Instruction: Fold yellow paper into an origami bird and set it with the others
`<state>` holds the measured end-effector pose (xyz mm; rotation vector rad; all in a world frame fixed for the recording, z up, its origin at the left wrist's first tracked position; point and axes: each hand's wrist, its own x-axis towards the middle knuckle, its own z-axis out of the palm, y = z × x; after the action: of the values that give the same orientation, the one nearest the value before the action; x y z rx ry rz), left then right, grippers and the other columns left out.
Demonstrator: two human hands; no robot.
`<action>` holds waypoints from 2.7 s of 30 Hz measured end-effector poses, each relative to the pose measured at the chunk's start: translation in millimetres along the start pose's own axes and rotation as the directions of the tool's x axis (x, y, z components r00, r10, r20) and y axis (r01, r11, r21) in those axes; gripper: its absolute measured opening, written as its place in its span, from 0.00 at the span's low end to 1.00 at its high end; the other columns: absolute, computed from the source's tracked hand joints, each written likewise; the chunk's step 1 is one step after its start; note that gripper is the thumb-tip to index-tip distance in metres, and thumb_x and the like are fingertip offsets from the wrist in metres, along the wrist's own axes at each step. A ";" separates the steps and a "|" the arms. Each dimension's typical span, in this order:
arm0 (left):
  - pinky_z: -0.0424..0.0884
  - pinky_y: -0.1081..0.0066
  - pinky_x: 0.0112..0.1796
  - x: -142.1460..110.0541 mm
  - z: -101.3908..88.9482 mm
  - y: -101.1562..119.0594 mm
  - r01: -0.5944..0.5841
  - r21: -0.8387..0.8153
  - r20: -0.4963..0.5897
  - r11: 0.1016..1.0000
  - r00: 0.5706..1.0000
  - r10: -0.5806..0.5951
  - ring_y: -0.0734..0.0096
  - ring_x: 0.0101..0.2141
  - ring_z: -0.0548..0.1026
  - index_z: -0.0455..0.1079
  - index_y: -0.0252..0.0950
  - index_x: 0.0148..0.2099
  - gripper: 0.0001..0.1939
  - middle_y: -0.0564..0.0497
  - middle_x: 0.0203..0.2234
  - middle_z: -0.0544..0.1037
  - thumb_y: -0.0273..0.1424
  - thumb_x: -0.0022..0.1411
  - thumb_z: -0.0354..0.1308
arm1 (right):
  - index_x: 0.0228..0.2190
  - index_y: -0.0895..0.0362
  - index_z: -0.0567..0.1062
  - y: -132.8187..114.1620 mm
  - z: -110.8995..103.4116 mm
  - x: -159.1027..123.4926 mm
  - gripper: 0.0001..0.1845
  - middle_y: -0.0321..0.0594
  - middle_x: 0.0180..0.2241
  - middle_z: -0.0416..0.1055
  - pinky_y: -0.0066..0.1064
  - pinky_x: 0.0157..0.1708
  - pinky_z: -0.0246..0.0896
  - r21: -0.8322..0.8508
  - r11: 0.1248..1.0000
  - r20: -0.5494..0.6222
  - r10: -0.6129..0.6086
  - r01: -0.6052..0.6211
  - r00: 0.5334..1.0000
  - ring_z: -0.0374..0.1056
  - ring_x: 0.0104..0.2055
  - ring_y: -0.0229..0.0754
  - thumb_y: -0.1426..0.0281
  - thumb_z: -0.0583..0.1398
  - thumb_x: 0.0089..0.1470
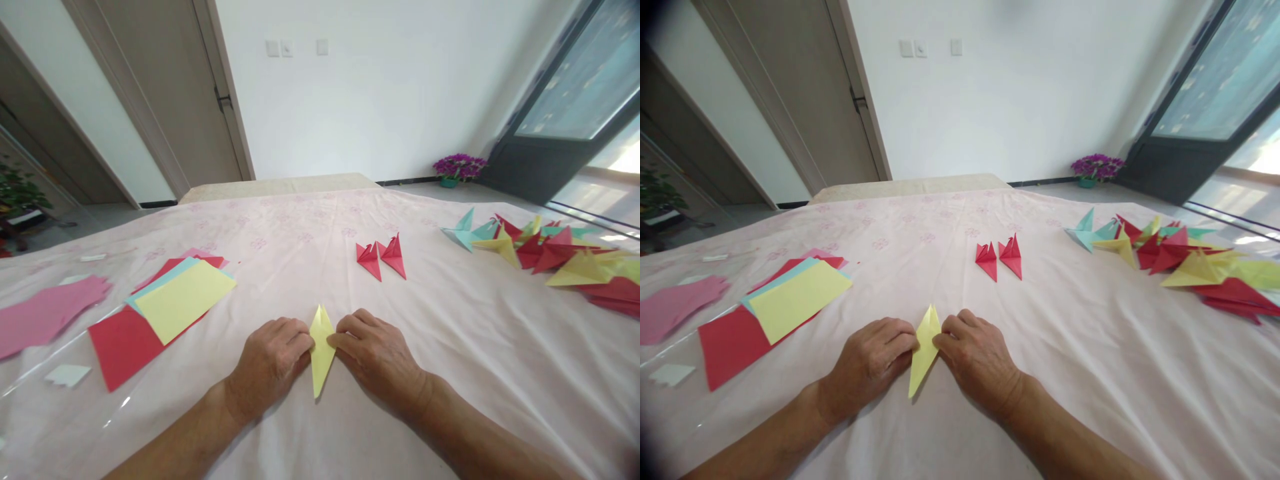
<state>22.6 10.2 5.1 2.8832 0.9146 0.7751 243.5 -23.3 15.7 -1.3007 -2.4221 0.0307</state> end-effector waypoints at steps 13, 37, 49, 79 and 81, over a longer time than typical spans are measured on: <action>0.67 0.68 0.34 4.4 3.3 -7.7 0.102 -0.228 0.020 0.968 0.995 -0.100 0.69 0.32 0.72 0.71 0.38 0.33 0.06 0.52 0.29 0.76 0.29 0.64 0.57 | 0.29 0.54 0.75 -2.2 -1.8 0.7 0.10 0.39 0.32 0.70 0.33 0.32 0.54 0.035 0.995 0.011 0.098 -0.098 0.995 0.61 0.35 0.41 0.68 0.57 0.62; 0.66 0.64 0.42 12.4 -4.9 -18.1 0.299 -0.291 0.163 0.909 0.952 -0.261 0.66 0.40 0.71 0.72 0.40 0.31 0.06 0.53 0.38 0.75 0.33 0.60 0.62 | 0.26 0.55 0.70 -1.0 3.4 6.0 0.07 0.35 0.29 0.67 0.30 0.33 0.53 0.223 0.925 0.029 0.311 -0.309 0.950 0.61 0.34 0.39 0.75 0.60 0.54; 0.65 0.62 0.41 19.1 -0.9 -10.4 0.345 -0.183 0.206 0.920 0.929 -0.308 0.66 0.38 0.69 0.69 0.38 0.30 0.09 0.52 0.36 0.73 0.32 0.64 0.57 | 0.23 0.55 0.69 -2.8 6.0 7.7 0.10 0.35 0.27 0.68 0.30 0.30 0.49 0.213 0.906 0.040 0.366 -0.366 0.930 0.61 0.33 0.39 0.69 0.61 0.56; 0.58 0.47 0.58 10.3 13.0 2.2 0.138 0.208 0.001 0.968 0.990 -0.142 0.50 0.62 0.57 0.65 0.40 0.57 0.17 0.41 0.61 0.62 0.27 0.67 0.51 | 0.31 0.53 0.68 -4.0 5.5 14.1 0.03 0.34 0.33 0.68 0.30 0.31 0.48 0.116 0.921 0.091 0.363 -0.372 0.927 0.63 0.36 0.39 0.70 0.59 0.57; 0.55 0.43 0.59 11.0 12.9 3.2 0.106 0.259 0.062 0.960 0.990 -0.126 0.48 0.64 0.53 0.64 0.44 0.59 0.18 0.43 0.65 0.58 0.27 0.68 0.50 | 0.33 0.52 0.70 -4.9 4.6 14.2 0.02 0.34 0.34 0.69 0.30 0.31 0.49 0.093 0.932 0.089 0.342 -0.350 0.935 0.64 0.38 0.40 0.69 0.58 0.59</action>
<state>38.0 15.2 -0.7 3.0114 1.2460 0.5697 231.0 -13.9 17.1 -1.6842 -2.1812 0.3040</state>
